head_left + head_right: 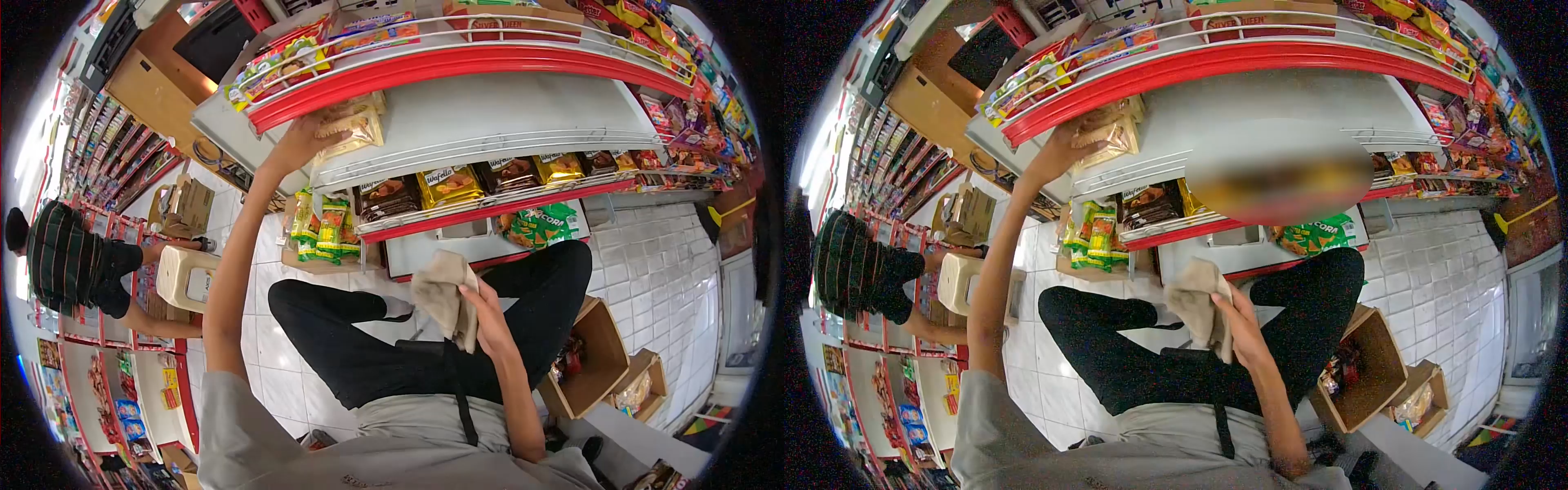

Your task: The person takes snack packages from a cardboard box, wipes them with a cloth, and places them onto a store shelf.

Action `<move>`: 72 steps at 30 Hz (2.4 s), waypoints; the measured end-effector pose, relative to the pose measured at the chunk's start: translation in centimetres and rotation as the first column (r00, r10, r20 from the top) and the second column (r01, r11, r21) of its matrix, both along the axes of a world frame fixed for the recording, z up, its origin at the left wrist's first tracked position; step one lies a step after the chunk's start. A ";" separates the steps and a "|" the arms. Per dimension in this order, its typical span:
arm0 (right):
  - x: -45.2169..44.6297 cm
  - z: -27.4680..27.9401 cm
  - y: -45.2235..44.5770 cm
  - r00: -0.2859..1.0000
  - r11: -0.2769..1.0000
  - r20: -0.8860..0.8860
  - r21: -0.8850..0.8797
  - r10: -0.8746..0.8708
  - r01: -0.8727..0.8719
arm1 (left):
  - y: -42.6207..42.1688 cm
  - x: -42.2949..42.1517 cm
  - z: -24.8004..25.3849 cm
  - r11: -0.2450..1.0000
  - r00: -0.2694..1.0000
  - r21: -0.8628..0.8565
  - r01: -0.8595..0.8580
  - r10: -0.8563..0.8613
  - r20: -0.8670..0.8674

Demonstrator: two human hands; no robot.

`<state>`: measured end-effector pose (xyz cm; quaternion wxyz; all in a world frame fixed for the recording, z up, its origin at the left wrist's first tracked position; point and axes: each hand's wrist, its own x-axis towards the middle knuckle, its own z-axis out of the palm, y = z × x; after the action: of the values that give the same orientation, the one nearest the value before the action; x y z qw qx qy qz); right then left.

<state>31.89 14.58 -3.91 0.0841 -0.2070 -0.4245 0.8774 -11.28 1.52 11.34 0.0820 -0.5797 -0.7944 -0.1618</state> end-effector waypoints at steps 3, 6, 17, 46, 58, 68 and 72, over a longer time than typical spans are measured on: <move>1.7 -3.3 0.7 0.995 0.997 0.061 0.009 -0.082 0.081 | 0.5 -0.7 -0.9 1.000 0.980 -0.015 -0.009 0.006 -0.199; 3.7 -5.8 1.7 0.988 0.995 0.123 -0.034 -0.092 0.097 | 0.9 -1.2 -1.7 0.998 0.973 0.019 -0.054 0.057 -0.221; 4.4 -9.1 3.2 0.967 0.984 0.210 -0.065 -0.146 0.163 | 1.4 -3.1 -3.3 0.995 0.962 -0.062 -0.076 0.057 -0.266; 4.1 -8.5 3.2 0.955 0.968 0.213 -0.094 -0.207 0.231 | 1.9 2.2 -0.1 0.997 0.979 0.052 0.050 -0.039 -0.202; 10.2 -5.1 5.3 0.896 0.747 -0.217 -0.643 -0.387 0.167 | 4.1 21.8 -7.5 0.862 0.820 0.462 -0.207 -0.105 0.563; 23.6 -7.4 12.8 0.774 0.551 -0.075 0.660 -0.629 0.511 | 14.7 45.4 -17.6 0.961 -0.269 -0.277 -0.017 0.263 0.926; 33.3 -18.8 19.2 0.426 0.538 0.368 0.741 -0.826 0.402 | 15.9 46.0 -17.3 0.937 -0.211 -0.345 -0.050 0.328 0.921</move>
<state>65.24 33.79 -22.68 0.3078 -0.6300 -0.5393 0.4665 34.73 17.42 -5.95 -0.5834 -0.1238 -0.6592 -0.4580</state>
